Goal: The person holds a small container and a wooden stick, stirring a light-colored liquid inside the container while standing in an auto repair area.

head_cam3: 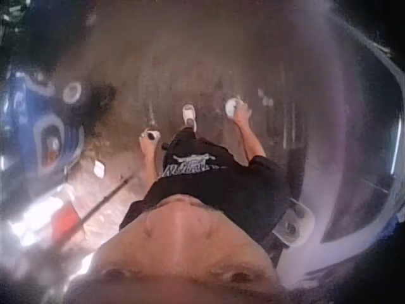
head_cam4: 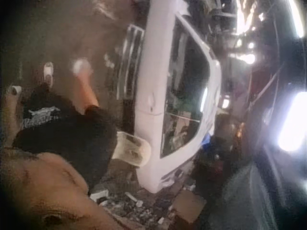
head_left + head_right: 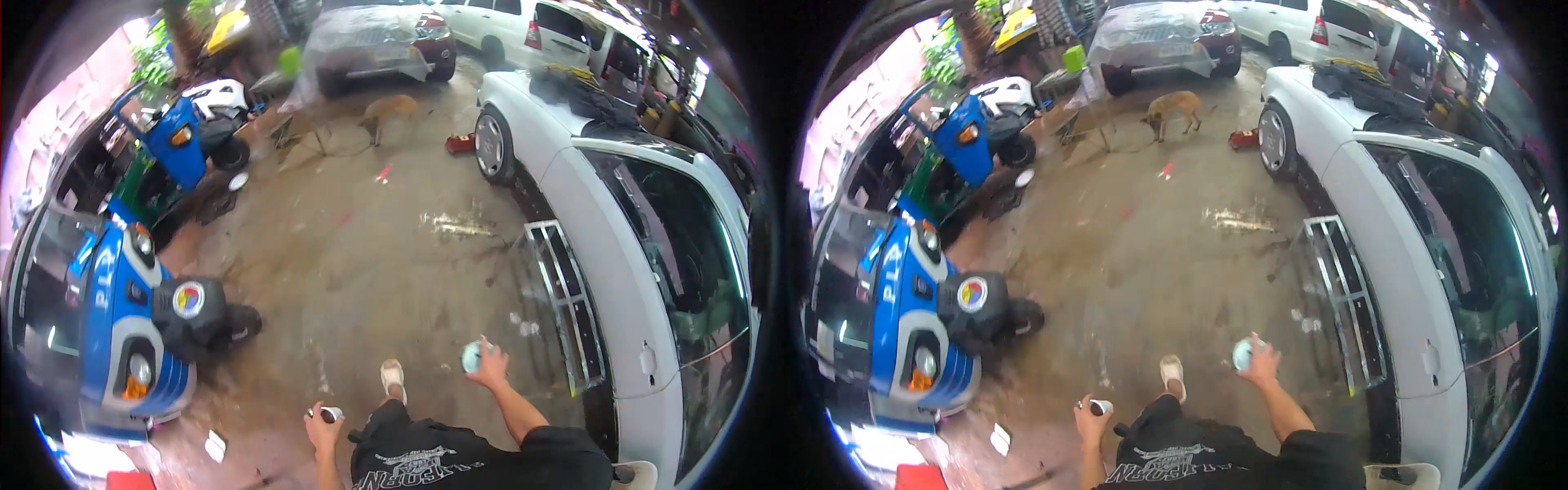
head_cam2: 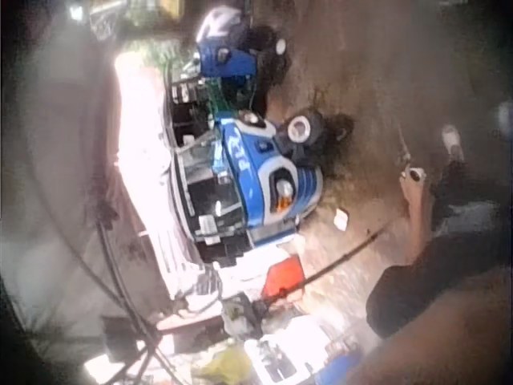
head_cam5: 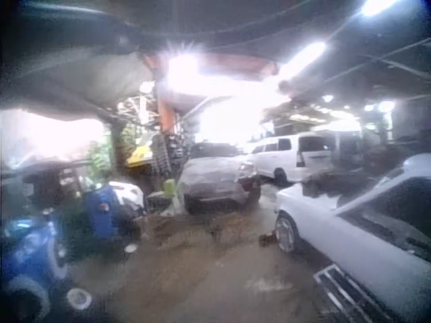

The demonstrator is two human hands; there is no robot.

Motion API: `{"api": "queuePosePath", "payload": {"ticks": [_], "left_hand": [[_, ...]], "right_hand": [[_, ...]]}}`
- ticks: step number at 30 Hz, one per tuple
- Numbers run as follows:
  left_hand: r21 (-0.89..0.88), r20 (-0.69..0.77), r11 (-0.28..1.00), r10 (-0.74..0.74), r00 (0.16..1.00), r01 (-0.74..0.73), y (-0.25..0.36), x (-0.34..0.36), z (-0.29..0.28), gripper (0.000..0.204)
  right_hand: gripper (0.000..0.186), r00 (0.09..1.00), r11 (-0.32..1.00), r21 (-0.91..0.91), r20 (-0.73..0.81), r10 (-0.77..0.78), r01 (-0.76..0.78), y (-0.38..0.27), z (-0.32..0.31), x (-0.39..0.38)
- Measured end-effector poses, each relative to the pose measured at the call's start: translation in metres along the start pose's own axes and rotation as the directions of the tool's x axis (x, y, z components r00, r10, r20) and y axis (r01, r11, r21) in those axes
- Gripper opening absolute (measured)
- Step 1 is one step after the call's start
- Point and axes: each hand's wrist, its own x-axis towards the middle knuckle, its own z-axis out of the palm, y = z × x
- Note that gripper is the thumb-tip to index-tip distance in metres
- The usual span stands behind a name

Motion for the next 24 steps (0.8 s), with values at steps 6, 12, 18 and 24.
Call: {"api": "queuePosePath", "payload": {"ticks": [6,12,18,24], "left_hand": [[-0.001,0.077,0.975,0.223,0.972,-0.224,0.202,0.206,0.015,0.075],[0.087,0.121,0.907,0.402,0.908,-0.413,0.389,0.383,0.054,0.068],[0.103,0.199,0.901,0.397,0.896,-0.422,0.521,0.503,0.111,0.067],[0.133,0.152,0.962,0.220,0.964,-0.240,0.604,0.606,0.112,0.067]], "right_hand": [[0.135,0.701,0.698,0.089,0.179,0.690,-0.710,0.031,-0.030,0.029],[0.141,0.480,0.481,0.080,0.316,0.818,-0.873,0.022,-0.045,0.130],[0.143,0.401,0.399,0.077,0.316,0.860,-0.914,0.023,-0.053,0.339],[0.136,0.496,0.390,0.332,0.348,0.796,-0.859,-0.021,-0.164,0.631]]}}
